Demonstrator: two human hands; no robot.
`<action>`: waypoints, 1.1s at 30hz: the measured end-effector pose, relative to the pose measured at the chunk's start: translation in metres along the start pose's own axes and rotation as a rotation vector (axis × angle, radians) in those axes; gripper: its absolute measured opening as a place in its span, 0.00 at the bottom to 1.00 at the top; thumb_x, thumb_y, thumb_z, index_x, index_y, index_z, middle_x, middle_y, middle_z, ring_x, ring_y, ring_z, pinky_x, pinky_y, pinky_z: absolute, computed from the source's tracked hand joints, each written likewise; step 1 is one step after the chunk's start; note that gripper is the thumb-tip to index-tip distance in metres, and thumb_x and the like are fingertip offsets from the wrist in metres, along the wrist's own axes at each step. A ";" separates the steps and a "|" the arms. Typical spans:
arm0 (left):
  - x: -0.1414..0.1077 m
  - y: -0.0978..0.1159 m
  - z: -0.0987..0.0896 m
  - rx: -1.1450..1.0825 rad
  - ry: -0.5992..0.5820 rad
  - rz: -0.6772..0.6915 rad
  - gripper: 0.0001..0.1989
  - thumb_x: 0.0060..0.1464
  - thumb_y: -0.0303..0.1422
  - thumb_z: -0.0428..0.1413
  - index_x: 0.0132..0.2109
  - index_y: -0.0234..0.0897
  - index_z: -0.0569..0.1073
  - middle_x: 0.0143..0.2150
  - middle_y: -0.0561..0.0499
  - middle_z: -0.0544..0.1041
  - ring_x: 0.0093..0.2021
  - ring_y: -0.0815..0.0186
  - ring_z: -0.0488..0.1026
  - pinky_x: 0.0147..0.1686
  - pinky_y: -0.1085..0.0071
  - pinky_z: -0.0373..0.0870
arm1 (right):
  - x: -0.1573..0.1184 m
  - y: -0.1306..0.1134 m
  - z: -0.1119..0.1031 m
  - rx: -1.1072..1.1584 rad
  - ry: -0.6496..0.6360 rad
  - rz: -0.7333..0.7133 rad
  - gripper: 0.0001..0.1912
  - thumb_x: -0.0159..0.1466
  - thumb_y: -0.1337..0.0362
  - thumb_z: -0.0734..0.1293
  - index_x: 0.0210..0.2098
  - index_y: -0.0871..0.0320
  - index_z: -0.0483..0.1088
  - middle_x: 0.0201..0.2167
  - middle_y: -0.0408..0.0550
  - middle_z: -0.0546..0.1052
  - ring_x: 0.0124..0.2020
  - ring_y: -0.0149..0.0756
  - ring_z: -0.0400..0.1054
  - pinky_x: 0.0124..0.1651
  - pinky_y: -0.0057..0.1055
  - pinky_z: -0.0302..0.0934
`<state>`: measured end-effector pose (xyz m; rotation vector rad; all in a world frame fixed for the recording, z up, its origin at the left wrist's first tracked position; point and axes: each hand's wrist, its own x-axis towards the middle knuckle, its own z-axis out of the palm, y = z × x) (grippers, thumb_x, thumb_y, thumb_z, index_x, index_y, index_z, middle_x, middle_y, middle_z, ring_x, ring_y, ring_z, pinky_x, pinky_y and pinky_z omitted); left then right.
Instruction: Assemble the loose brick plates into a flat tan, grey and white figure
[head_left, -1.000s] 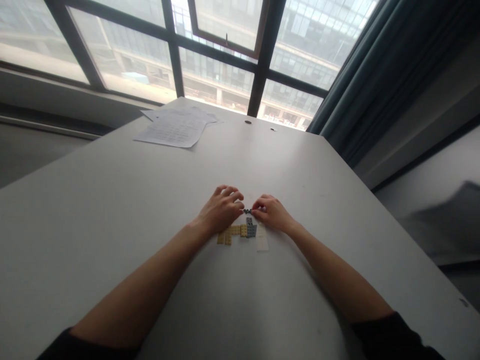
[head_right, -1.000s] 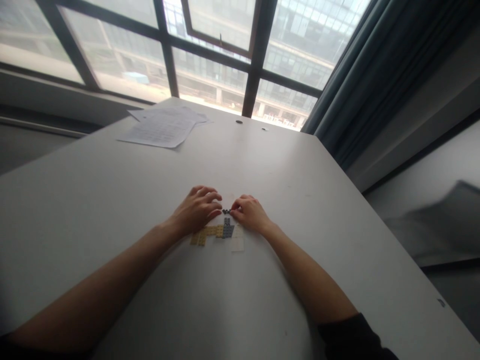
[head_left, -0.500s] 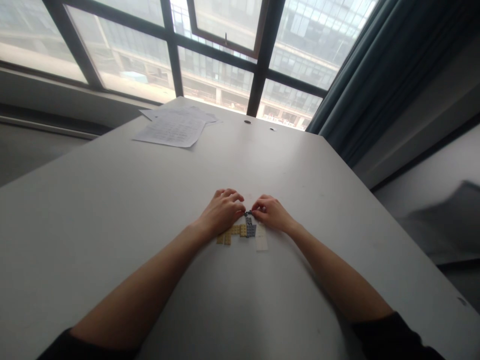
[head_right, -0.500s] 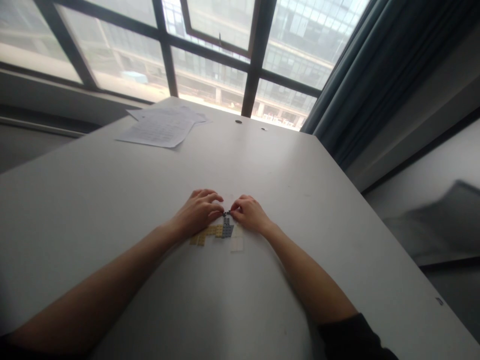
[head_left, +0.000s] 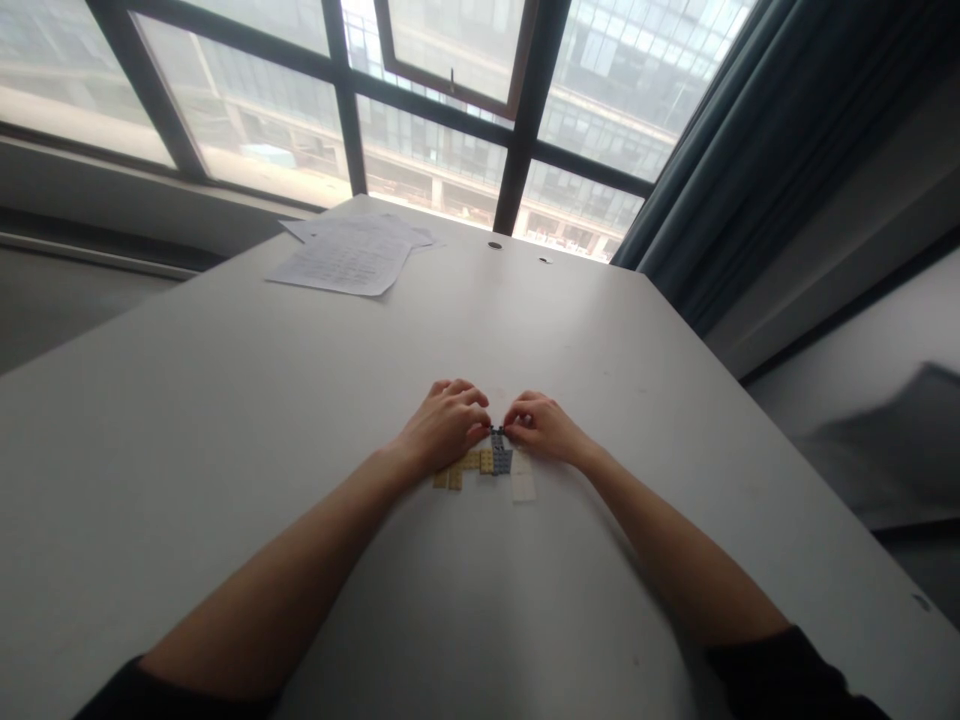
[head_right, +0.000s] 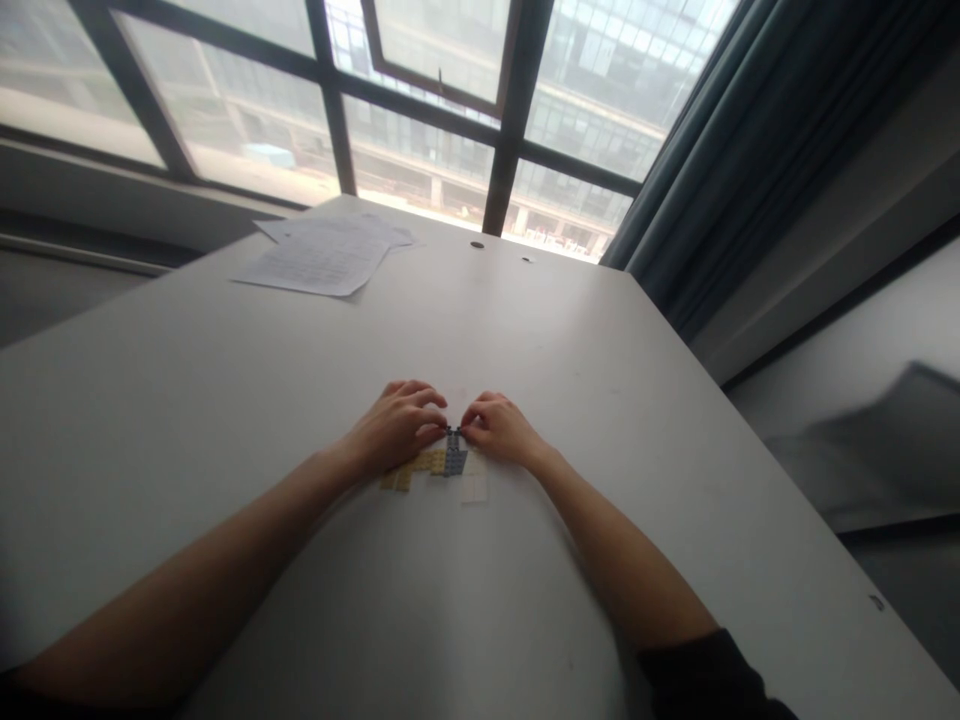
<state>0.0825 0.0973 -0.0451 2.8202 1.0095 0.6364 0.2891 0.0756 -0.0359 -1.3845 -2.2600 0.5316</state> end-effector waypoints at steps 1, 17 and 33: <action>0.000 0.000 0.000 -0.002 -0.002 0.003 0.08 0.56 0.34 0.54 0.34 0.44 0.79 0.45 0.50 0.77 0.50 0.58 0.66 0.52 0.57 0.55 | 0.000 0.000 0.000 0.000 0.000 -0.001 0.05 0.56 0.72 0.68 0.30 0.57 0.76 0.32 0.44 0.71 0.32 0.29 0.64 0.42 0.27 0.58; -0.003 -0.015 -0.005 -0.072 0.101 -0.068 0.09 0.57 0.36 0.54 0.34 0.42 0.79 0.44 0.50 0.78 0.49 0.58 0.68 0.51 0.57 0.58 | 0.000 0.004 0.004 0.016 0.023 0.016 0.03 0.58 0.69 0.68 0.30 0.58 0.75 0.31 0.44 0.71 0.31 0.28 0.64 0.39 0.27 0.58; -0.012 -0.037 -0.002 -0.008 0.089 -0.222 0.10 0.56 0.36 0.53 0.38 0.44 0.79 0.43 0.50 0.79 0.47 0.56 0.68 0.49 0.58 0.59 | 0.025 -0.011 0.012 -0.074 0.105 0.032 0.11 0.58 0.69 0.69 0.41 0.58 0.75 0.36 0.47 0.75 0.39 0.34 0.67 0.46 0.32 0.60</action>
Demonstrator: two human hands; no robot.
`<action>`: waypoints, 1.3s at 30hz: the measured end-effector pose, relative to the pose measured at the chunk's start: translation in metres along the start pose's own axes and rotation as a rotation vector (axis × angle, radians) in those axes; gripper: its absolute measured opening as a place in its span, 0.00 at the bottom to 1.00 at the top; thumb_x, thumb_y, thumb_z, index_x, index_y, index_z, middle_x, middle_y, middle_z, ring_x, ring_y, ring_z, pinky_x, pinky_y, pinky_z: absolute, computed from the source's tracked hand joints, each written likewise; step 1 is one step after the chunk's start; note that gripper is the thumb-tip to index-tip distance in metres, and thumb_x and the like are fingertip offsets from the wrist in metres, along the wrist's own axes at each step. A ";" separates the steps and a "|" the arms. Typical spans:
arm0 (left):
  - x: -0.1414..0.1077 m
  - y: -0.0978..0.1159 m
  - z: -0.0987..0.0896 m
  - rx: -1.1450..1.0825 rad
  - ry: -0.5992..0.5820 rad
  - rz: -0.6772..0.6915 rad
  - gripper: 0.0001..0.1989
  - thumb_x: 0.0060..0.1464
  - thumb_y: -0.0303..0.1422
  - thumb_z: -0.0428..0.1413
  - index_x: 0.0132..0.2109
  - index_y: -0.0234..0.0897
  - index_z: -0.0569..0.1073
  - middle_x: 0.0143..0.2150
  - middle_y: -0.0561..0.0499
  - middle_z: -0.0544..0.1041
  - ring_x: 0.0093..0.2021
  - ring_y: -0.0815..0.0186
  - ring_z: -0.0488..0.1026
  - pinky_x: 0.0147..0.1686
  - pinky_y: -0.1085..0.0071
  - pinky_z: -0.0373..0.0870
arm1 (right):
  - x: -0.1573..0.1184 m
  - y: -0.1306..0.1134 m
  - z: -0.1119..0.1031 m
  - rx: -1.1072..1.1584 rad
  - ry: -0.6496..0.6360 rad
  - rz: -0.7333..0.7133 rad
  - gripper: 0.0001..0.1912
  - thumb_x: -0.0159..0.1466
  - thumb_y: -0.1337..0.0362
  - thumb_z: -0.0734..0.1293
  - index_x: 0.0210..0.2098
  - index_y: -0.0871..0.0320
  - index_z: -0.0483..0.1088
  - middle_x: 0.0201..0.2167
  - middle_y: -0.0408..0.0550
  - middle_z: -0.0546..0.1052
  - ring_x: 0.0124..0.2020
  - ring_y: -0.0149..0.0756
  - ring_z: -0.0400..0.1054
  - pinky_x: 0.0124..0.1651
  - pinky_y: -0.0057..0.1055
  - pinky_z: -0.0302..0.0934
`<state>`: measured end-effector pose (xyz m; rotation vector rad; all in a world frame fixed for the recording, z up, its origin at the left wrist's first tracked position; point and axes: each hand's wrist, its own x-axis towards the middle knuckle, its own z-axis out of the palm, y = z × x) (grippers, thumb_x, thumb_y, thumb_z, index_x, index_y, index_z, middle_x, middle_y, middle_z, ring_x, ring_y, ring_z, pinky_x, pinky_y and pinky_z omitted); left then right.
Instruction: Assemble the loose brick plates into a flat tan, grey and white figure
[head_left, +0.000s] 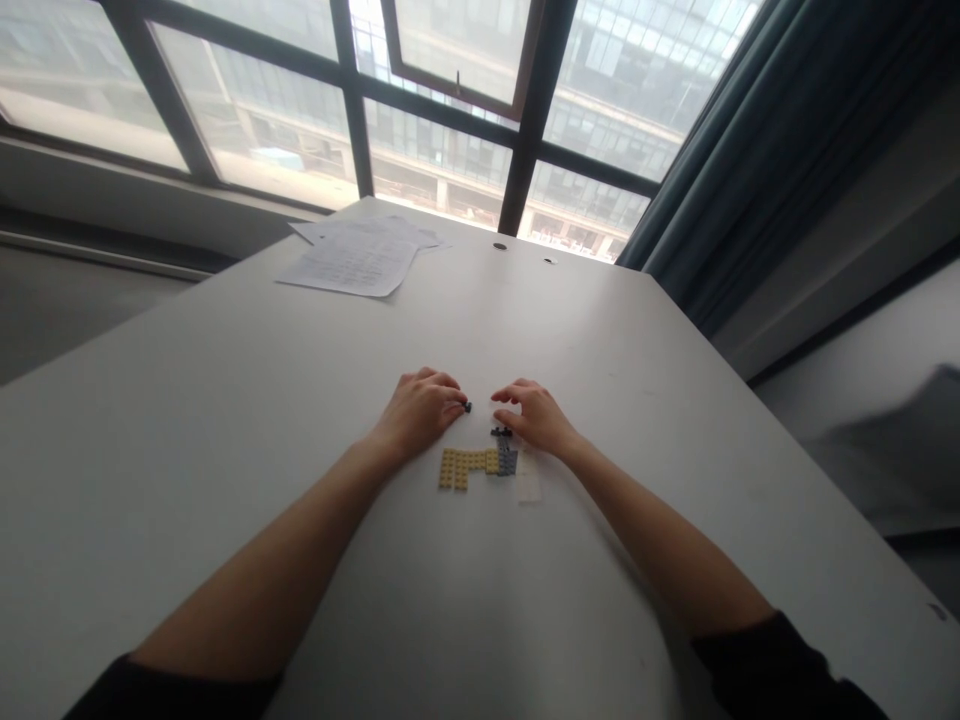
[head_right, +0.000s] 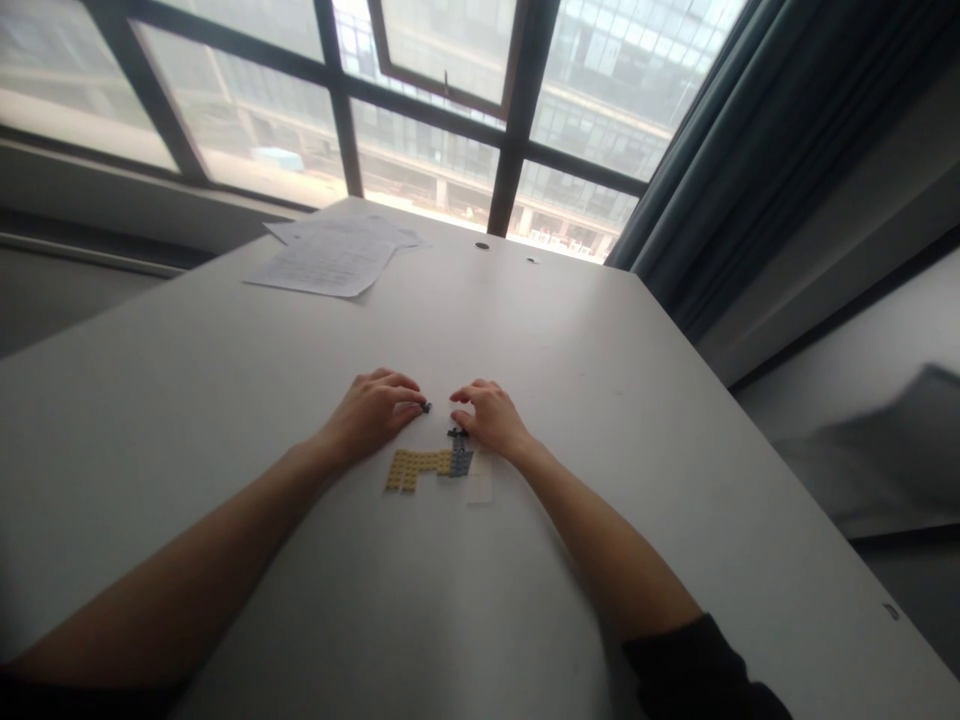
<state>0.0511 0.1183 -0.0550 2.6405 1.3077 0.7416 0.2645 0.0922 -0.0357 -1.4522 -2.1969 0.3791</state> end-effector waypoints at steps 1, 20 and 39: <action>0.000 0.001 0.001 0.000 0.009 0.011 0.10 0.56 0.36 0.53 0.37 0.43 0.79 0.42 0.50 0.79 0.47 0.57 0.69 0.49 0.58 0.59 | 0.002 -0.001 0.002 -0.012 -0.004 -0.010 0.11 0.58 0.68 0.69 0.42 0.58 0.75 0.36 0.47 0.75 0.39 0.34 0.67 0.47 0.32 0.60; 0.010 0.031 -0.013 -0.542 0.022 -0.024 0.12 0.55 0.39 0.54 0.35 0.38 0.78 0.36 0.49 0.78 0.38 0.64 0.73 0.37 0.70 0.66 | -0.011 -0.010 -0.009 0.608 -0.034 0.191 0.13 0.58 0.57 0.67 0.32 0.62 0.77 0.25 0.44 0.76 0.27 0.30 0.65 0.31 0.27 0.57; 0.007 0.033 -0.018 -0.508 0.128 -0.116 0.13 0.54 0.41 0.55 0.35 0.36 0.77 0.33 0.51 0.78 0.33 0.66 0.73 0.36 0.71 0.69 | -0.113 -0.037 0.002 -0.161 0.155 -0.151 0.05 0.62 0.65 0.66 0.33 0.55 0.75 0.33 0.47 0.76 0.39 0.39 0.64 0.44 0.36 0.58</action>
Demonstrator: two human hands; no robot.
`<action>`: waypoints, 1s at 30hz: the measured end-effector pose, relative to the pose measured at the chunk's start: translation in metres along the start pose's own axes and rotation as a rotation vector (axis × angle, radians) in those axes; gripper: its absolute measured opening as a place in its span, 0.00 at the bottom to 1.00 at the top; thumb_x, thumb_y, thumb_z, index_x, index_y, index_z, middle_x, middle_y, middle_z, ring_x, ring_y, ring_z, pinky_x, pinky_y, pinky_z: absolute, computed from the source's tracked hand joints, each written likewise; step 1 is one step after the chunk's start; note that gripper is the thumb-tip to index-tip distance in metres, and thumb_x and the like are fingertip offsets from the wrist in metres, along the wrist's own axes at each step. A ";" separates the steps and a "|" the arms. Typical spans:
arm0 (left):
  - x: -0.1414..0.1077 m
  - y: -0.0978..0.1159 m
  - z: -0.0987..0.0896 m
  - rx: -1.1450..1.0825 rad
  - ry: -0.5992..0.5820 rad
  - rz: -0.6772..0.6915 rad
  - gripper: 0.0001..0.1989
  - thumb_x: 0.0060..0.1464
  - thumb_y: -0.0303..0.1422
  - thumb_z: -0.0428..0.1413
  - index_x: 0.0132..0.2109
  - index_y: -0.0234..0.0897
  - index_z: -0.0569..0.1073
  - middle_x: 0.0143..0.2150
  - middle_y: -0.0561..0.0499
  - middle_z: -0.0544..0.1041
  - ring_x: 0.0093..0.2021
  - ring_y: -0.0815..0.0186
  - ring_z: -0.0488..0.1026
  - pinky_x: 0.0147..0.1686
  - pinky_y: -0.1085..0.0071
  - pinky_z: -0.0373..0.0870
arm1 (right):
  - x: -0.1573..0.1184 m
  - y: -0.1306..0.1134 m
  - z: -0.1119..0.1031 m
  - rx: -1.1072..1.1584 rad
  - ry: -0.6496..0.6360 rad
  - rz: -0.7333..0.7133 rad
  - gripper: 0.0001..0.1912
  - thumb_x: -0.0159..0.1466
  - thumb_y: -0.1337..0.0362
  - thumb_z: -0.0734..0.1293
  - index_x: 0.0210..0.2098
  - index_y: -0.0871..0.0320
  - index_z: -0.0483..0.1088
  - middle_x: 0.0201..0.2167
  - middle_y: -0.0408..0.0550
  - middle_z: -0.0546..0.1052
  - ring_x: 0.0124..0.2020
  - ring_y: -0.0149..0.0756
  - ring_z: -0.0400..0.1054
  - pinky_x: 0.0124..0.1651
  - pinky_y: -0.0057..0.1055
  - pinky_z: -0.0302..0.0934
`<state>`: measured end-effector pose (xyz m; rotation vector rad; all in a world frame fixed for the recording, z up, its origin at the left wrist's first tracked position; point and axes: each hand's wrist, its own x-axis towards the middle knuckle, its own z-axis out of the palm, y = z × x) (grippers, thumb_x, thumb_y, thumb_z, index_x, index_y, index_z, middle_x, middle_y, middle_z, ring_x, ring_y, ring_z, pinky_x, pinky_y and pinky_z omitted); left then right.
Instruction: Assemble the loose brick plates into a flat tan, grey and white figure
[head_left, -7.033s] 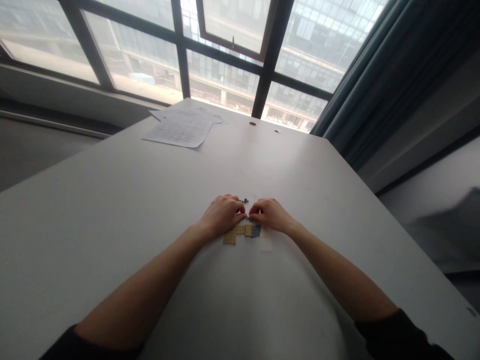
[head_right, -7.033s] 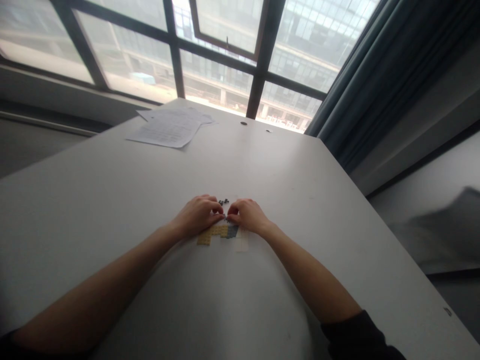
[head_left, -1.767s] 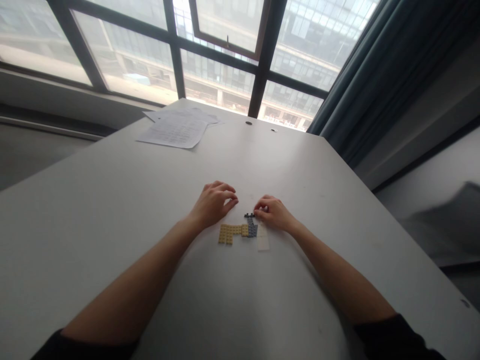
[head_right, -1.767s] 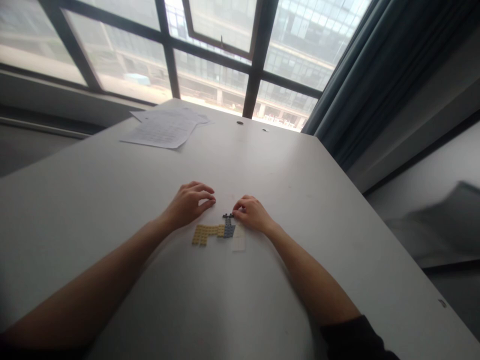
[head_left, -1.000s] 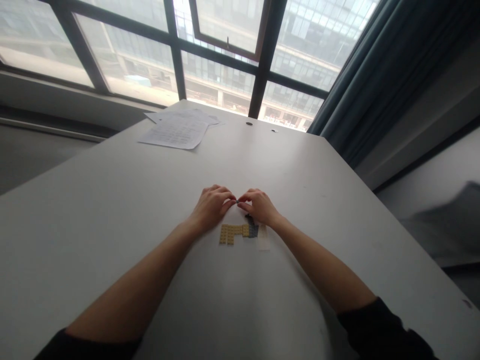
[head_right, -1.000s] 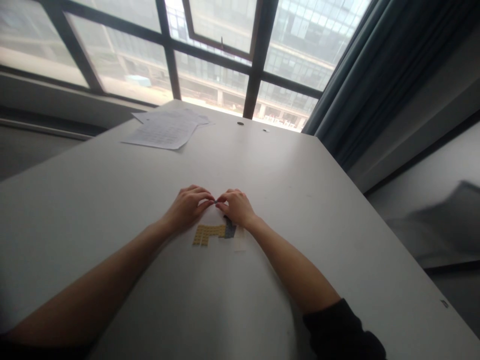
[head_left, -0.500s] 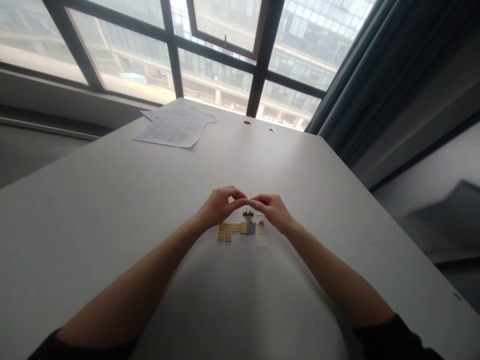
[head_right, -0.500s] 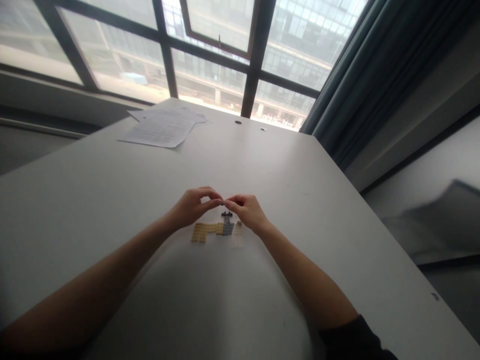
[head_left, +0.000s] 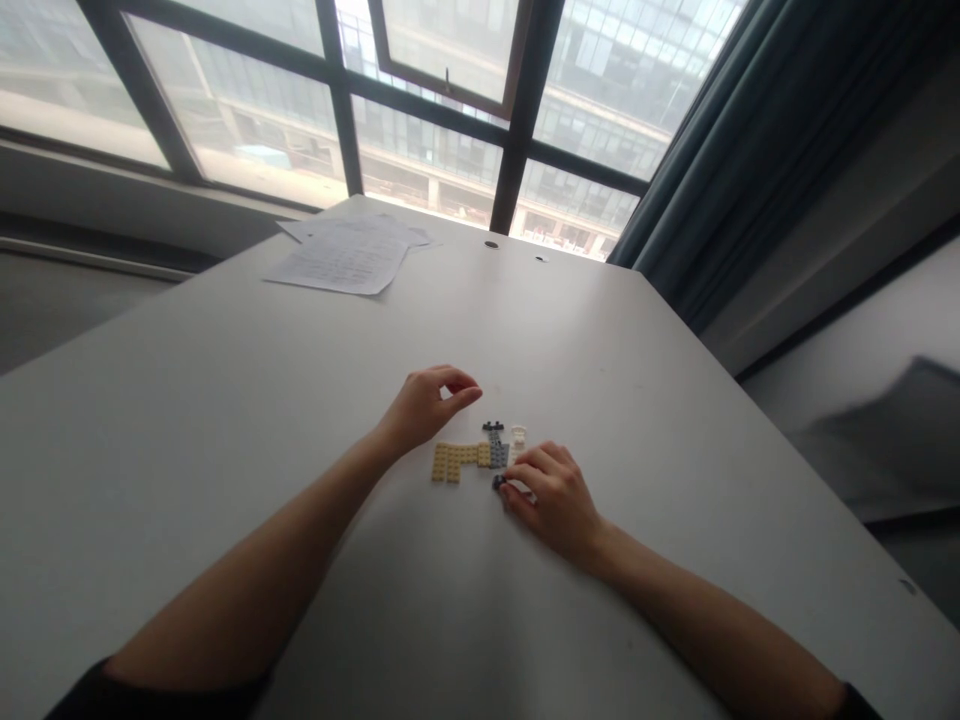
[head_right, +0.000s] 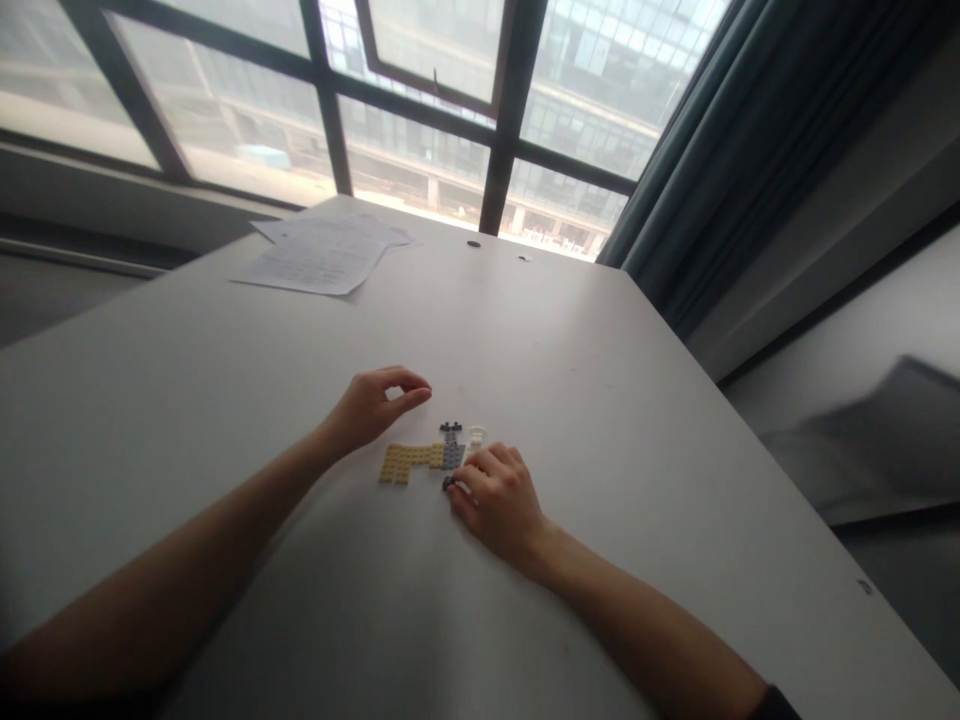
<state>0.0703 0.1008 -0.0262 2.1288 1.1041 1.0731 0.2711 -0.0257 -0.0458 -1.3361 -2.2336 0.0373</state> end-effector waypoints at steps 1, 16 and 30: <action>0.000 0.000 0.000 0.005 -0.005 0.003 0.13 0.54 0.41 0.55 0.35 0.36 0.77 0.33 0.50 0.78 0.33 0.66 0.73 0.35 0.71 0.69 | 0.000 0.000 0.002 -0.022 -0.006 0.008 0.05 0.62 0.65 0.66 0.33 0.56 0.74 0.33 0.47 0.76 0.39 0.39 0.64 0.44 0.36 0.57; -0.021 -0.002 -0.007 0.320 -0.090 0.242 0.23 0.60 0.45 0.48 0.58 0.37 0.66 0.57 0.42 0.69 0.58 0.56 0.64 0.57 0.58 0.60 | -0.006 0.013 -0.007 -0.042 0.019 0.100 0.20 0.64 0.59 0.63 0.53 0.58 0.66 0.50 0.55 0.72 0.52 0.44 0.63 0.55 0.42 0.59; -0.055 0.009 0.014 0.482 -0.652 0.422 0.46 0.55 0.57 0.46 0.69 0.38 0.38 0.70 0.42 0.43 0.70 0.55 0.40 0.66 0.57 0.38 | 0.001 0.015 0.016 -0.191 -0.308 0.053 0.39 0.67 0.50 0.55 0.65 0.76 0.45 0.67 0.70 0.46 0.69 0.52 0.35 0.67 0.50 0.42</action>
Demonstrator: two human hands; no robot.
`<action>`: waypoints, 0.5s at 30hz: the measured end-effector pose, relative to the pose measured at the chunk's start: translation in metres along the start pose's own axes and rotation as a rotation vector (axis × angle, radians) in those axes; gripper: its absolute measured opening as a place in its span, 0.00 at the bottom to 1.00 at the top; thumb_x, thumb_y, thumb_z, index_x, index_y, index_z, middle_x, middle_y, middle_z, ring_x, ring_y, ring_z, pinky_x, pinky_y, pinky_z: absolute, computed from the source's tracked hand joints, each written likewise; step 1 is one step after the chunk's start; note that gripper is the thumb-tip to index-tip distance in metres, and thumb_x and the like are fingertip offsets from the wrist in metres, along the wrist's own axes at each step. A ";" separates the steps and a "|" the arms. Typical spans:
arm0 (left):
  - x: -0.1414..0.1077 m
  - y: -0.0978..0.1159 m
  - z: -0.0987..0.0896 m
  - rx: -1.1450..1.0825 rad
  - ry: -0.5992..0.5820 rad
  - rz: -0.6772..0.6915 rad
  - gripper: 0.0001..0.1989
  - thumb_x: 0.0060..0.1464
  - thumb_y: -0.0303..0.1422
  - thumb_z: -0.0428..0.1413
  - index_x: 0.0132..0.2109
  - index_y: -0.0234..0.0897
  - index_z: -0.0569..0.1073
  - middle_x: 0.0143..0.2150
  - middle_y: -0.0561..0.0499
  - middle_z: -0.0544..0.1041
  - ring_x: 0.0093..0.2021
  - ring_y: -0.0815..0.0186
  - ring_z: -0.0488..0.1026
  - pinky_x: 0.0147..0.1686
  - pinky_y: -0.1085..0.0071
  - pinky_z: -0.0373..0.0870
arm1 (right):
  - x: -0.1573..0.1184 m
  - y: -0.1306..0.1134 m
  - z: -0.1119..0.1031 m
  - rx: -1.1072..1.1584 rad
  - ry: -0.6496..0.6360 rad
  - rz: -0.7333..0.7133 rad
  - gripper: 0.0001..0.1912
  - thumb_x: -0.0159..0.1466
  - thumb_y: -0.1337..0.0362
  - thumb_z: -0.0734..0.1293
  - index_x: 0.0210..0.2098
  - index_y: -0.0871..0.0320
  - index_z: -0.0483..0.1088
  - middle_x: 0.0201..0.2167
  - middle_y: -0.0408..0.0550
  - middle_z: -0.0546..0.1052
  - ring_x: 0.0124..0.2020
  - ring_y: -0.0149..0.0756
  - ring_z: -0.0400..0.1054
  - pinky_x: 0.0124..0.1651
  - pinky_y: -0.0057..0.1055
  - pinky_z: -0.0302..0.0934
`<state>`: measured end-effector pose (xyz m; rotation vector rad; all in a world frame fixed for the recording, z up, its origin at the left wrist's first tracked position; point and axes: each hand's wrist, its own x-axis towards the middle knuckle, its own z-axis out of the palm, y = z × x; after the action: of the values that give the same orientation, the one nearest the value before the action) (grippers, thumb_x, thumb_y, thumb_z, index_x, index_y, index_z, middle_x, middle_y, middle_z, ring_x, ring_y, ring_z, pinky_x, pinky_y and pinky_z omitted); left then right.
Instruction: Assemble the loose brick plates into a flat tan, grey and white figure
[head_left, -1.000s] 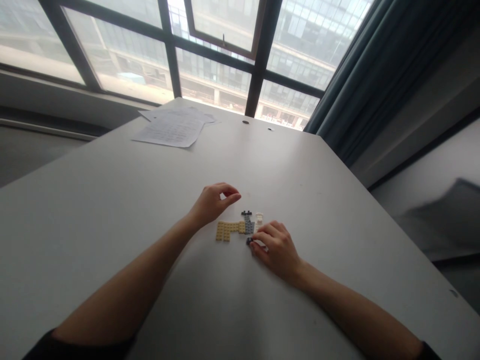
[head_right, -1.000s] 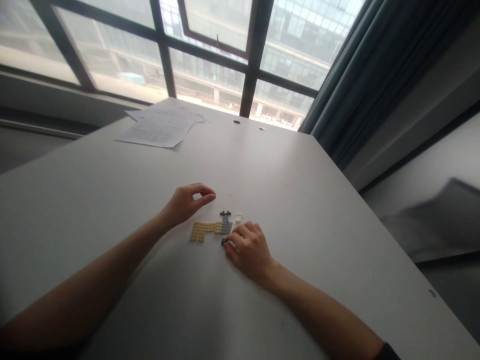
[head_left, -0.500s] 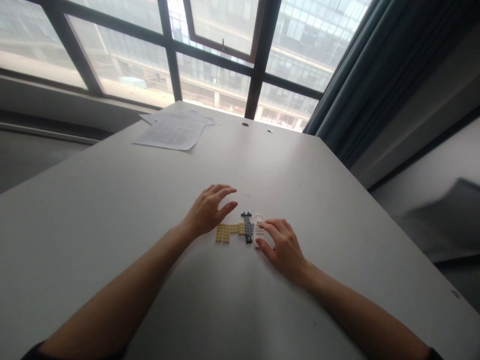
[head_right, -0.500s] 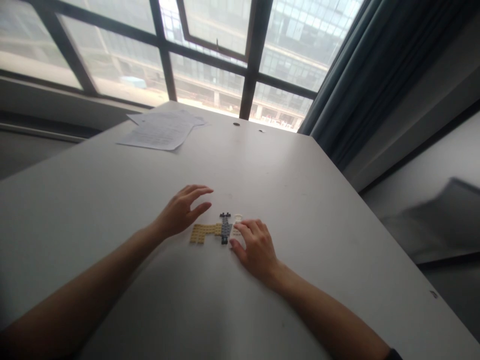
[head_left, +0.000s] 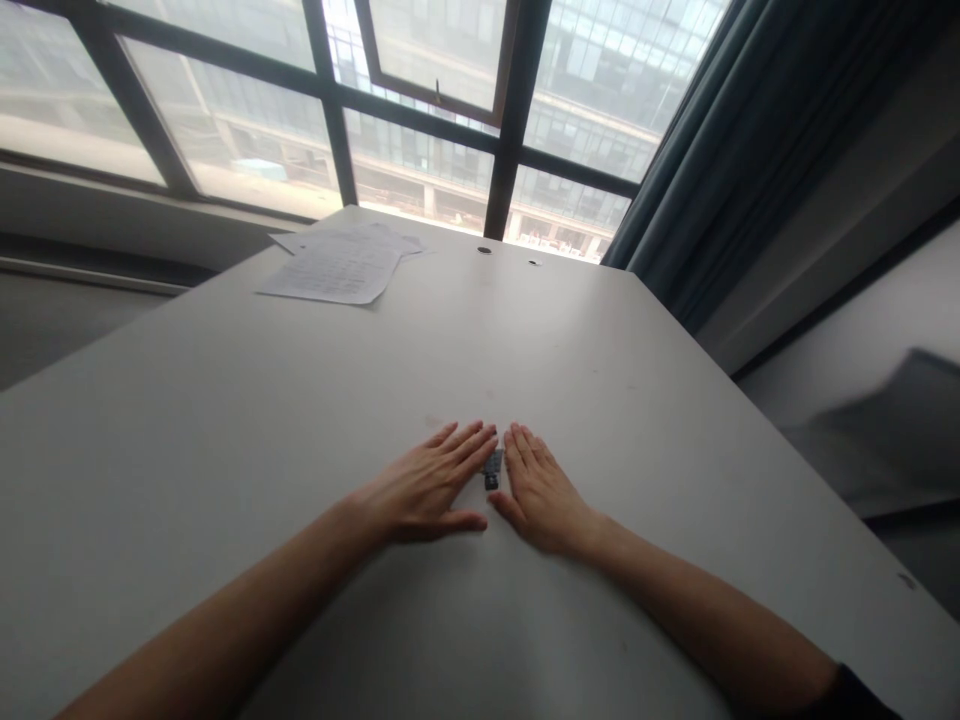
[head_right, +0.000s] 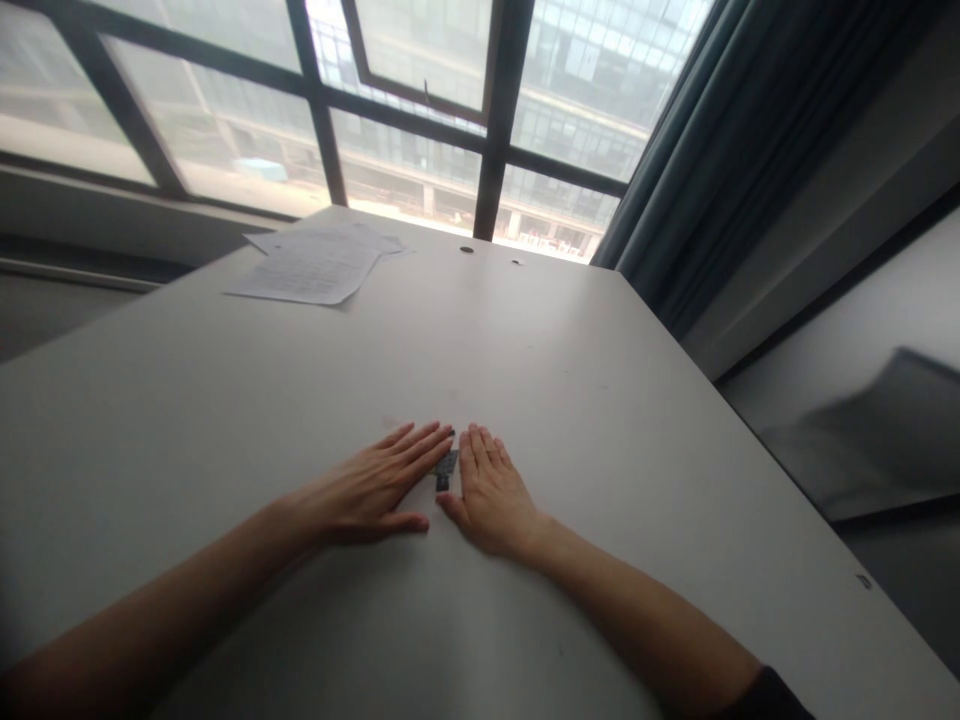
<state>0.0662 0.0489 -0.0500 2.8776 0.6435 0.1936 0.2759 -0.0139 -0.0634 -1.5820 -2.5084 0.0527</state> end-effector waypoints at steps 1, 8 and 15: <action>0.001 0.000 0.001 -0.005 -0.001 -0.005 0.45 0.55 0.57 0.46 0.69 0.37 0.38 0.70 0.41 0.43 0.70 0.55 0.41 0.66 0.57 0.39 | 0.001 0.001 0.001 0.004 -0.002 -0.002 0.38 0.67 0.51 0.55 0.65 0.76 0.45 0.67 0.69 0.46 0.69 0.51 0.35 0.67 0.50 0.42; 0.004 0.001 0.008 -0.017 0.008 -0.019 0.44 0.55 0.56 0.46 0.69 0.37 0.40 0.70 0.40 0.45 0.69 0.54 0.41 0.66 0.56 0.42 | -0.001 0.002 0.005 0.009 0.016 0.015 0.37 0.66 0.52 0.56 0.66 0.73 0.44 0.67 0.67 0.47 0.69 0.51 0.38 0.67 0.50 0.43; 0.017 0.013 0.010 -0.020 0.010 -0.017 0.42 0.58 0.55 0.43 0.69 0.35 0.38 0.70 0.40 0.44 0.70 0.56 0.41 0.66 0.58 0.40 | -0.003 0.006 0.004 -0.023 0.013 0.063 0.36 0.67 0.53 0.54 0.65 0.76 0.46 0.66 0.68 0.48 0.68 0.52 0.40 0.67 0.49 0.42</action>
<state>0.0881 0.0431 -0.0556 2.8529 0.6641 0.2107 0.2817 -0.0134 -0.0682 -1.6643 -2.4582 0.0219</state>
